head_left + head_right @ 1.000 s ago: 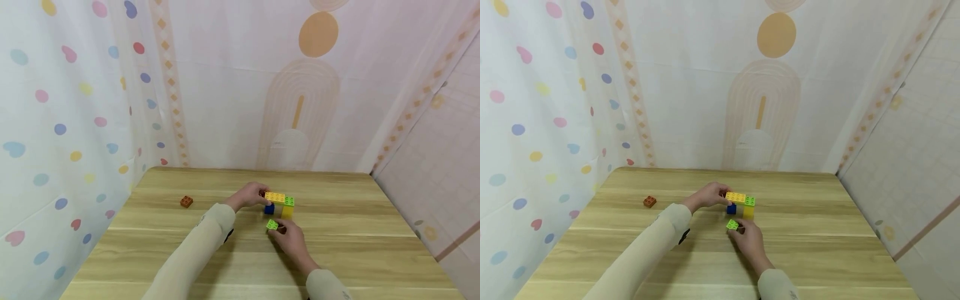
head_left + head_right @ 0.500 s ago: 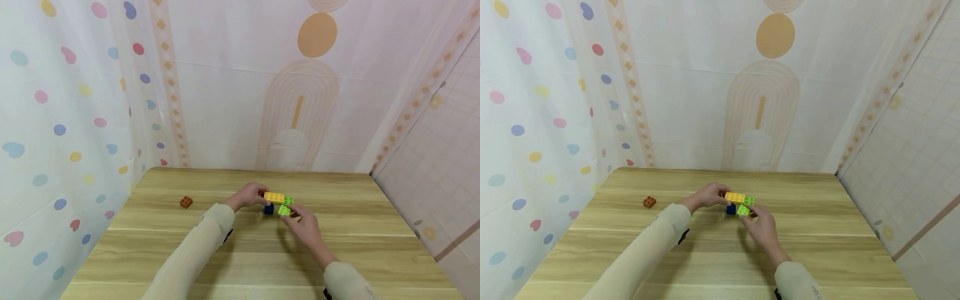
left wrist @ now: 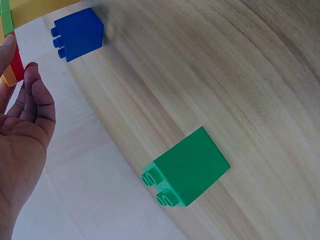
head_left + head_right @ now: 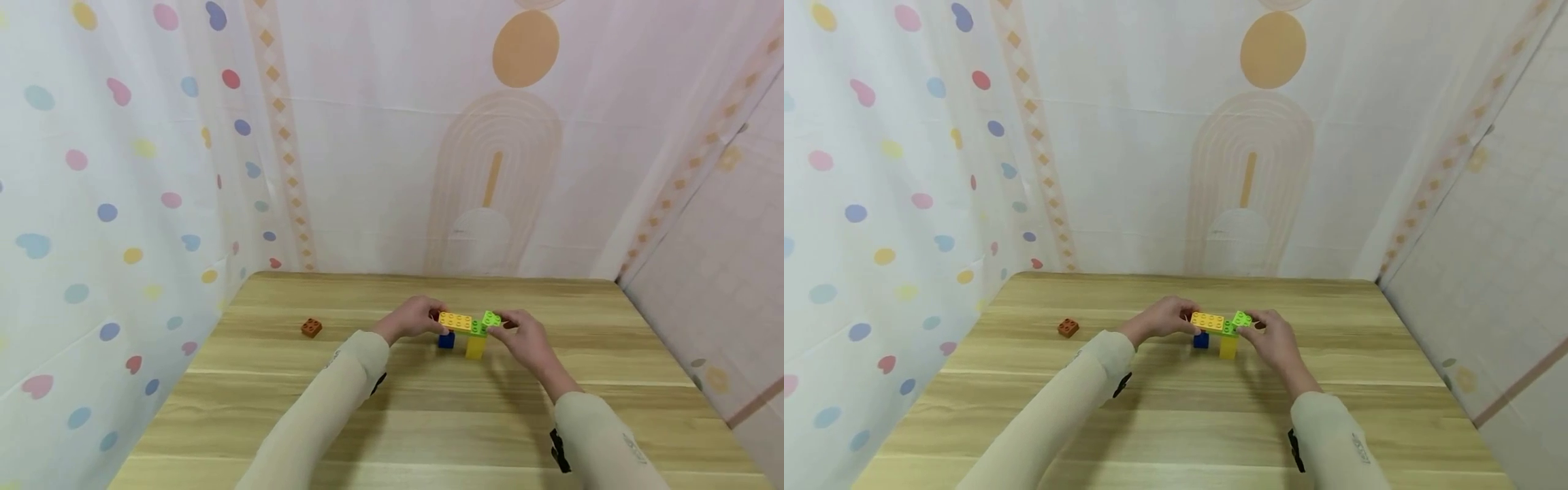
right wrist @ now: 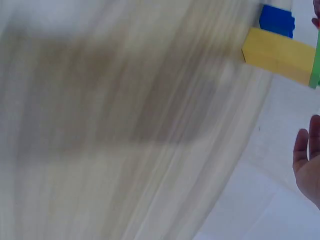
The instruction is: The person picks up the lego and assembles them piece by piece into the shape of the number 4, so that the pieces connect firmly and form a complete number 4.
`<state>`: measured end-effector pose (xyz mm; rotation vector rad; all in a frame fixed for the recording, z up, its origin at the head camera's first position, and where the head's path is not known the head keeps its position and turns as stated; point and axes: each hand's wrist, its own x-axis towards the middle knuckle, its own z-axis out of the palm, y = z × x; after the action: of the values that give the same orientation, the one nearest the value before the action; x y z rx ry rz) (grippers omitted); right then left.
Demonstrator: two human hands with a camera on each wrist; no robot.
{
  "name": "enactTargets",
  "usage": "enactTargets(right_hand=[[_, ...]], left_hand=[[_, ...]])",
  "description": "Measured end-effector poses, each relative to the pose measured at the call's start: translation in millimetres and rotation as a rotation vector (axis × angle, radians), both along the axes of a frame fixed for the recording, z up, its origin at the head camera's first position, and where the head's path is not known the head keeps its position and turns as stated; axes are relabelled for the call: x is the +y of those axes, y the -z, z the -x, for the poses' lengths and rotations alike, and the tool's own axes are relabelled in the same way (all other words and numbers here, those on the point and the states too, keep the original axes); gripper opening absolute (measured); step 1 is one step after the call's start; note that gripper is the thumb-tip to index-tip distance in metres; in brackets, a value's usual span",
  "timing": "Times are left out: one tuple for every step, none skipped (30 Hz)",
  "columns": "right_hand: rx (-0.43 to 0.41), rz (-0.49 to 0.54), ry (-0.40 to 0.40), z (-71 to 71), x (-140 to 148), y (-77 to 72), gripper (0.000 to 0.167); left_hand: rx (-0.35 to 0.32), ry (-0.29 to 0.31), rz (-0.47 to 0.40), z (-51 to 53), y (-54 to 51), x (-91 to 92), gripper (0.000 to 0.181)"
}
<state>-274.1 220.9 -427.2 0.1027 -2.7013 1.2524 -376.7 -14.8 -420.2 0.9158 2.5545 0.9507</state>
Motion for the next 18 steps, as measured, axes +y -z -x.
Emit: enactTargets(right_hand=[[-0.006,-0.011,-0.01,1.6,1,-0.6,0.042],[-0.013,-0.021,-0.02,2.9,2,-1.2,0.043],[-0.017,-0.033,-0.031,4.0,3,-1.5,0.043],[-0.019,-0.044,-0.039,5.2,3,-1.6,0.043],[-0.02,-0.054,-0.048,6.6,3,-1.6,0.043],[-0.02,-0.064,-0.057,7.8,4,-1.6,0.043],[-0.02,-0.072,-0.065,9.1,4,-1.6,0.043],[-0.021,-0.081,-0.074,10.2,3,-1.7,0.043],[-0.021,-0.088,-0.082,11.3,3,-1.9,0.043],[-0.022,-0.096,-0.091,12.5,3,-2.3,0.043],[-0.027,-0.102,-0.101,13.5,2,-2.6,0.042],[-0.033,-0.107,-0.11,14.6,1,-3.0,0.042],[-0.039,-0.114,-0.117,15.9,1,-3.4,0.041],[-0.043,-0.122,-0.126,17.0,0,-4.1,0.041],[-0.05,-0.128,-0.133,18.1,0,-4.8,0.041],[-0.054,-0.134,-0.14,19.2,-1,-5.5,0.04],[-0.058,-0.14,-0.144,20.1,-1,-6.3,0.04],[-0.058,-0.15,-0.149,21.0,-1,-7.2,0.039]], left_hand=[[-0.001,0.002,0.002,-0.1,-0.1,0.2,0.03],[-0.002,0.003,0.002,-0.1,-0.3,0.3,0.029],[-0.005,0.003,0.002,-0.1,-0.4,0.4,0.029],[-0.008,0.003,0.002,0.1,-0.3,0.4,0.029],[-0.008,0.003,0.004,0.2,-0.3,0.5,0.029],[-0.006,0.004,0.005,0.3,-0.4,0.6,0.029],[-0.007,0.003,0.006,0.5,-0.6,0.8,0.029],[-0.008,0.003,0.003,0.5,-0.8,1.0,0.029],[-0.01,0.004,0.001,0.4,-1.3,1.3,0.029],[-0.011,0.005,-0.001,0.3,-1.6,1.5,0.029],[-0.011,0.007,-0.001,0.3,-1.9,1.9,0.029],[-0.012,0.008,-0.002,0.0,-2.2,2.3,0.028],[-0.014,0.01,-0.001,-0.2,-2.5,2.6,0.028],[-0.015,0.011,-0.001,-0.6,-3.2,2.9,0.028],[-0.015,0.011,0.001,-0.9,-3.8,3.0,0.028],[-0.017,0.01,0.003,-1.2,-4.0,3.1,0.028],[-0.017,0.009,0.004,-1.2,-4.2,3.1,0.029],[-0.017,0.009,0.005,-1.4,-4.6,3.0,0.029]])
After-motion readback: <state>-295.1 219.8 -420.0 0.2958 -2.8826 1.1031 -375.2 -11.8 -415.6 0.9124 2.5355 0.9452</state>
